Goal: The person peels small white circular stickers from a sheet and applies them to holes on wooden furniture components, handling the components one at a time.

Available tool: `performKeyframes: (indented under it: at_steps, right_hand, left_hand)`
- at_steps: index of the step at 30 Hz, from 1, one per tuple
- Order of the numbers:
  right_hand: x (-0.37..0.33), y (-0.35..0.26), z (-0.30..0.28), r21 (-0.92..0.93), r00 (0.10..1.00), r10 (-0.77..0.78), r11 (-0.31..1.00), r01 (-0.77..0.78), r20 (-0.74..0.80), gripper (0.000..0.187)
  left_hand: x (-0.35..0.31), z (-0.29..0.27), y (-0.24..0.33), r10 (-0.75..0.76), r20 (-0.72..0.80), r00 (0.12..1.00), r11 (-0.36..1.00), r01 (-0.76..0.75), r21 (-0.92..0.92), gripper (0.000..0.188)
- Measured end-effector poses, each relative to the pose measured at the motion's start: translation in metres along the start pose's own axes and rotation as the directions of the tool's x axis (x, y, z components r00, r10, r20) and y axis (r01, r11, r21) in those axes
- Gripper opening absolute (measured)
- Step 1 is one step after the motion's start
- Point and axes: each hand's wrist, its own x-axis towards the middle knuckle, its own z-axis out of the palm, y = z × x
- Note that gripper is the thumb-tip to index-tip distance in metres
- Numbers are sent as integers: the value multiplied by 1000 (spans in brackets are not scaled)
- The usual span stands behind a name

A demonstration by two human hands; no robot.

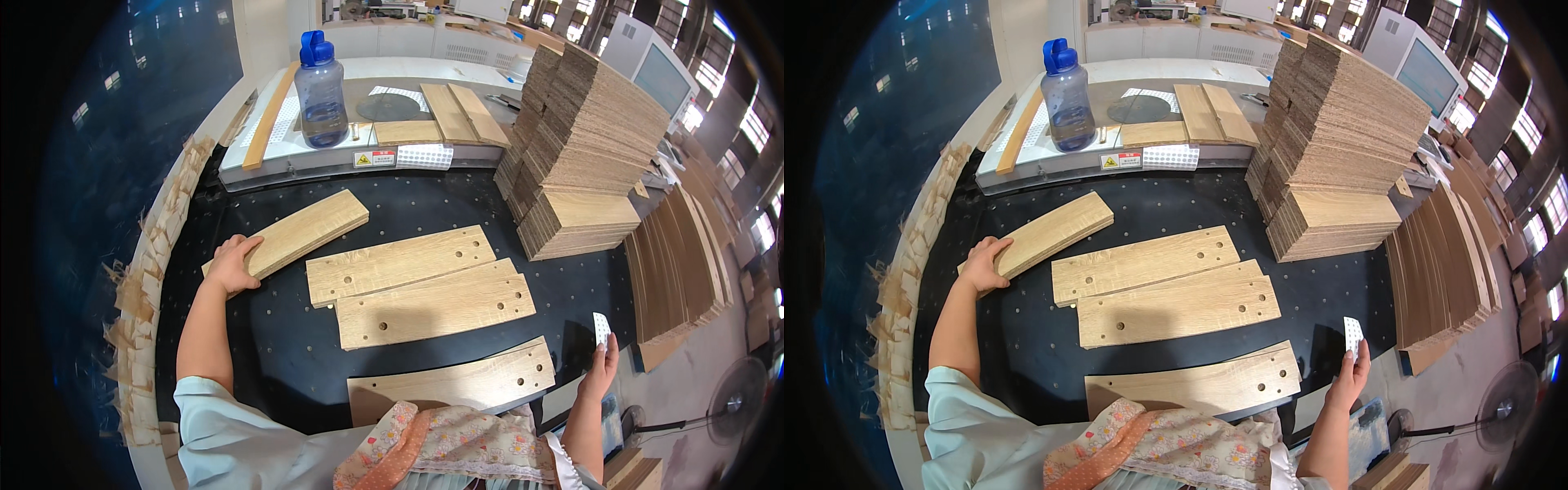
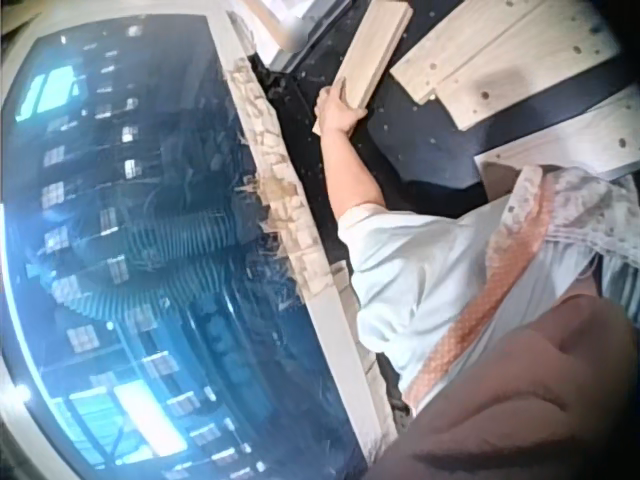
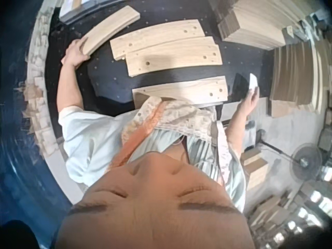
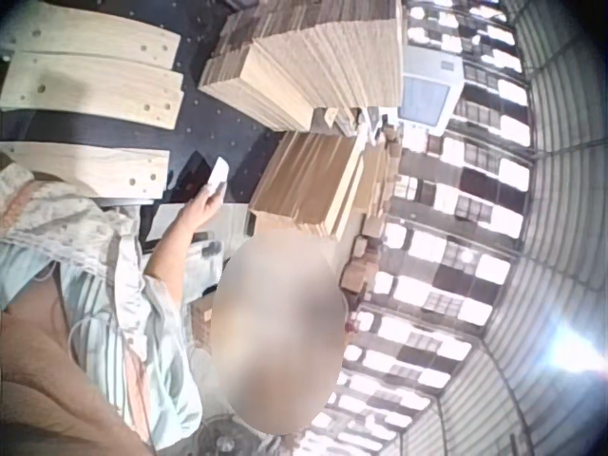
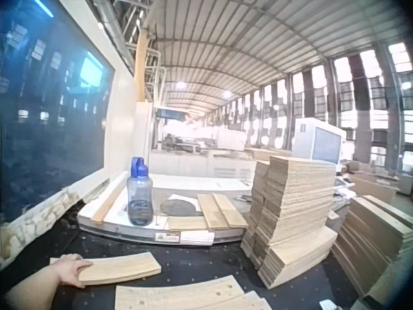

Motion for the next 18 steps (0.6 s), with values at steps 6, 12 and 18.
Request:
performKeyframes:
  at_steps: [6, 12, 18]
  right_hand:
    - [-6, -1, 8, -95, 999, -34, 995, 35, 14, 42]
    - [-8, 5, 12, -101, 1000, -21, 995, 21, -3, 43]
    - [-9, 5, 11, -242, 998, -58, 968, 65, 37, 44]
  left_hand:
    - [38, 0, -32, 78, 123, 989, 956, -110, 271, 94]
    - [73, 12, 19, 76, 165, 983, 949, -122, 290, 90]
    - [112, 60, 28, 249, -195, 949, 957, -211, 199, 27]
